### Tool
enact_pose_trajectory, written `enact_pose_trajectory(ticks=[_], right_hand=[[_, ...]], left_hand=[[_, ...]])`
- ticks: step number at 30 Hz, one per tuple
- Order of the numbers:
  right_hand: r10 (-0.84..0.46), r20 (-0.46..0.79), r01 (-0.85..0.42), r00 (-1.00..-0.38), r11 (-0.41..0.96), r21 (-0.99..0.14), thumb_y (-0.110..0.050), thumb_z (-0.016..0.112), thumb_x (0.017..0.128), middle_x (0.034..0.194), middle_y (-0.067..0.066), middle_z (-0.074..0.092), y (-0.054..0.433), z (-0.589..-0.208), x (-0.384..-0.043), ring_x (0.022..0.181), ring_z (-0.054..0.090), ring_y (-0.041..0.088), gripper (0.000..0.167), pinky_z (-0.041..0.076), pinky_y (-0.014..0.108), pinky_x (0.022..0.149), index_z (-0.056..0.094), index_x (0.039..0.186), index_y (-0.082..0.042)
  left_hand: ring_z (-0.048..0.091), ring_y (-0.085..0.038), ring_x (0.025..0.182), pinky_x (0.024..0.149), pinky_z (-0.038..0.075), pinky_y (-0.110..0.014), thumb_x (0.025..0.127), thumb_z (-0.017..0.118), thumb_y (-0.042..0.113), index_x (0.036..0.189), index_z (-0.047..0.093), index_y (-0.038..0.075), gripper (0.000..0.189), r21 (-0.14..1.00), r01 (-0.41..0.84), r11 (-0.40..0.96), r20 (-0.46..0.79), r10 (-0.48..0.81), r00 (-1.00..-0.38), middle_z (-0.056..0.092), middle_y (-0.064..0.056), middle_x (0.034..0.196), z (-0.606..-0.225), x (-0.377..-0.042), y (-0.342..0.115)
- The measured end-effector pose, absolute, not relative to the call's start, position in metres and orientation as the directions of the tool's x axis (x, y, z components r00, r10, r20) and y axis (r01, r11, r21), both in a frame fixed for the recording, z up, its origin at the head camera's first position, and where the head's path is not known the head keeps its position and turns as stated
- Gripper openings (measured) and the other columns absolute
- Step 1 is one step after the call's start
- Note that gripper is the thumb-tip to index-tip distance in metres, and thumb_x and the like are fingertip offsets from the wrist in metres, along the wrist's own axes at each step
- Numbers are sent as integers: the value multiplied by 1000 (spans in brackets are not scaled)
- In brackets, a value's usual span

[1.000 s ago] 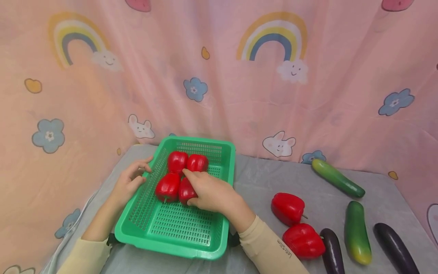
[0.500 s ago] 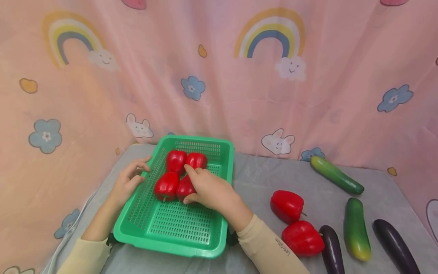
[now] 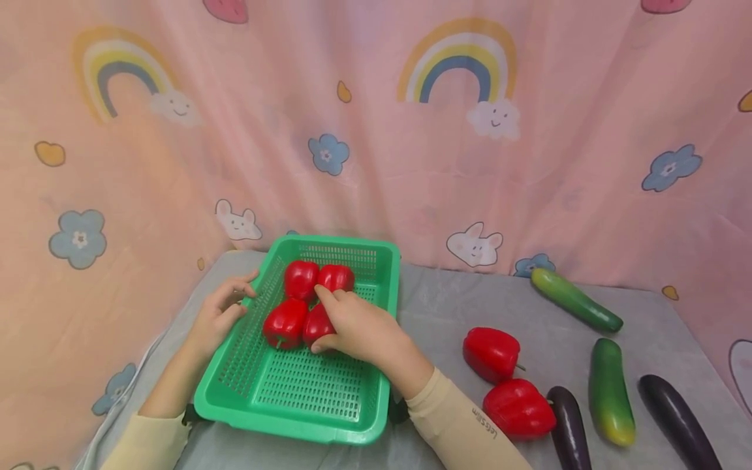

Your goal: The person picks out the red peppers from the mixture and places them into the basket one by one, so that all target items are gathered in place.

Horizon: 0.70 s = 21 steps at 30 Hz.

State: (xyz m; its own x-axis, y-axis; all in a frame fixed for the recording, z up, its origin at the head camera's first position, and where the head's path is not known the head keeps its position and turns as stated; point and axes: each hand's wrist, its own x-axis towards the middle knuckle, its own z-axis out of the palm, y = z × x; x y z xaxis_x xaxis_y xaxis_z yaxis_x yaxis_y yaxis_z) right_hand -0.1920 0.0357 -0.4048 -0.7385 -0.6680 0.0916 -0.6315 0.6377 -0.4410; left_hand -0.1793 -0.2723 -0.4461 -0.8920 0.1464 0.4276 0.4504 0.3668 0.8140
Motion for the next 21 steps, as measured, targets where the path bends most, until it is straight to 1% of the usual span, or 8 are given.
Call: enact_pose_trajectory(ticks=[9, 16, 21], right_hand=[[-639, 118, -616, -760, 650, -446, -54, 86, 90, 142, 12, 67, 36, -403, -191, 124, 66, 25, 98, 60, 41, 101, 44, 165, -8], [-641, 169, -643, -748, 639, -421, -48, 83, 95, 143, 13, 68, 37, -401, -187, 126, 67, 27, 84, 61, 43, 99, 49, 162, -10], [-640, 202, -658, -741, 636, -403, -47, 82, 96, 146, 12, 67, 39, -400, -186, 130, 65, 28, 81, 61, 45, 99, 51, 161, -10]], left_hand=[[62, -43, 129, 98, 50, -20, 92, 53, -14, 108, 65, -1, 24, 810, 457, 367, 434, 147, -889, 58, -22, 157, -445, -180, -273], [62, -42, 131, 98, 50, -21, 90, 53, -16, 107, 65, -2, 25, 814, 461, 354, 437, 151, -887, 58, -22, 157, -447, -180, -274], [62, -40, 131, 99, 50, -21, 91, 53, -16, 108, 66, -2, 25, 813, 468, 345, 441, 159, -883, 57, -24, 157, -448, -180, -274]])
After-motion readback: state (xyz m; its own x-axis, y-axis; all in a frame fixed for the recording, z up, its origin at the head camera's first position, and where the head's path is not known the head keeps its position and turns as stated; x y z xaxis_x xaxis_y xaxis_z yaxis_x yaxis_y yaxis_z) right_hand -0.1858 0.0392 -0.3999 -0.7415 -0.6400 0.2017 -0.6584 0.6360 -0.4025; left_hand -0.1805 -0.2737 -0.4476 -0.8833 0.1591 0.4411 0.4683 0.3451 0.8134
